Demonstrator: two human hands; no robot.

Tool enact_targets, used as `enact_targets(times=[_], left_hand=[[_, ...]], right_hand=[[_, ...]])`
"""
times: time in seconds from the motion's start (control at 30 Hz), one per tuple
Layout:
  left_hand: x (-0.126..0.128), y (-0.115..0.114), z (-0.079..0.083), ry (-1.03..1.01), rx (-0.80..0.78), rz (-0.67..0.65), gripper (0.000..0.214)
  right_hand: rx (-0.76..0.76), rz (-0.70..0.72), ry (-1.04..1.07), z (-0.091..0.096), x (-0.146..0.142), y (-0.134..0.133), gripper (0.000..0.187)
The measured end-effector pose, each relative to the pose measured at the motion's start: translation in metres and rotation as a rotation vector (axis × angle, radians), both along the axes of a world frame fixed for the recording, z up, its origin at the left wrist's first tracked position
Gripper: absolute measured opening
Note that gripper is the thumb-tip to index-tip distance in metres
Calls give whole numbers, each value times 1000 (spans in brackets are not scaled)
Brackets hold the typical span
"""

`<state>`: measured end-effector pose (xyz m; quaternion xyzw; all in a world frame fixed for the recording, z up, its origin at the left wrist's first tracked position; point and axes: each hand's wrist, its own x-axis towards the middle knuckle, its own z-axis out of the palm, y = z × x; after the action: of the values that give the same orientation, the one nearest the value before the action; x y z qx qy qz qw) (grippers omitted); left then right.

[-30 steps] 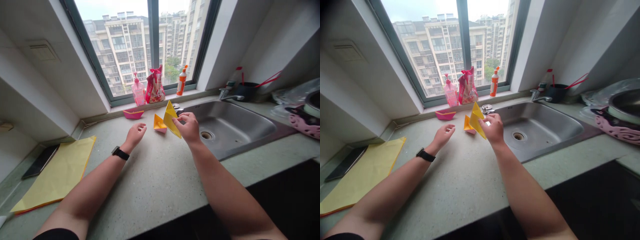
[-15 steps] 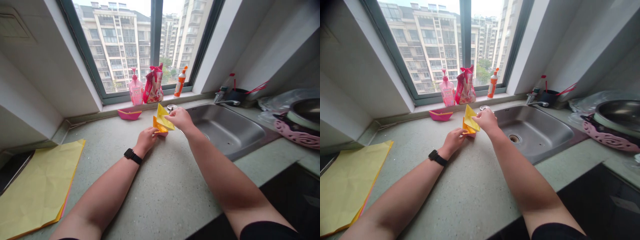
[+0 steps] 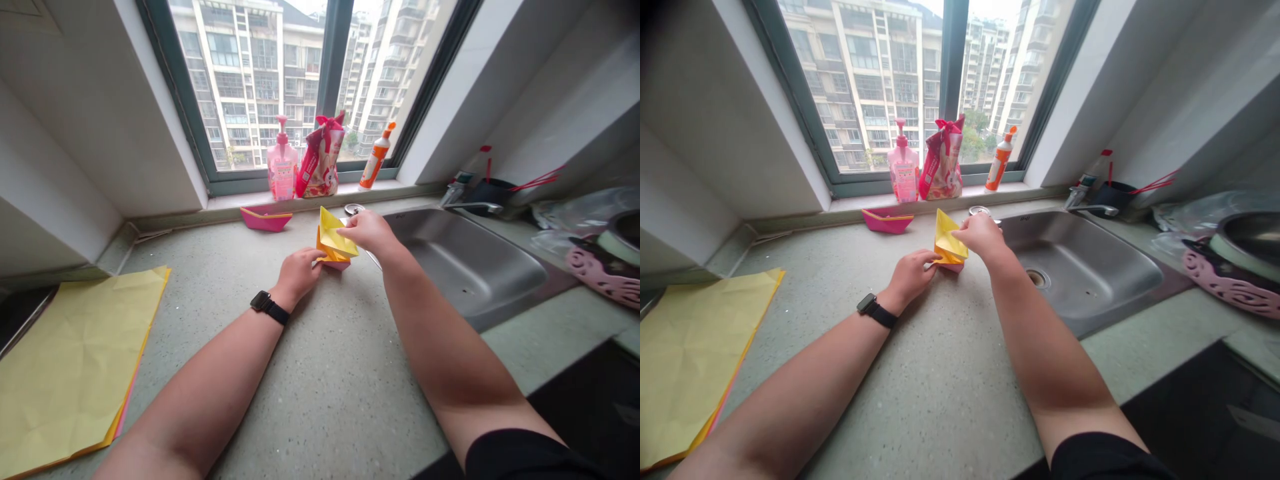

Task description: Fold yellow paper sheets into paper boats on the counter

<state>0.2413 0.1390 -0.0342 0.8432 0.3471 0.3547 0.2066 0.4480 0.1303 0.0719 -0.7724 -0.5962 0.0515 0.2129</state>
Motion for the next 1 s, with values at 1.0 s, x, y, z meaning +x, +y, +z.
enact_targets(times=[1.0], left_hand=[[1,12,-11,81,17,11,31]], right_hand=[[-30,-35,-74,-6,-11,0,18]])
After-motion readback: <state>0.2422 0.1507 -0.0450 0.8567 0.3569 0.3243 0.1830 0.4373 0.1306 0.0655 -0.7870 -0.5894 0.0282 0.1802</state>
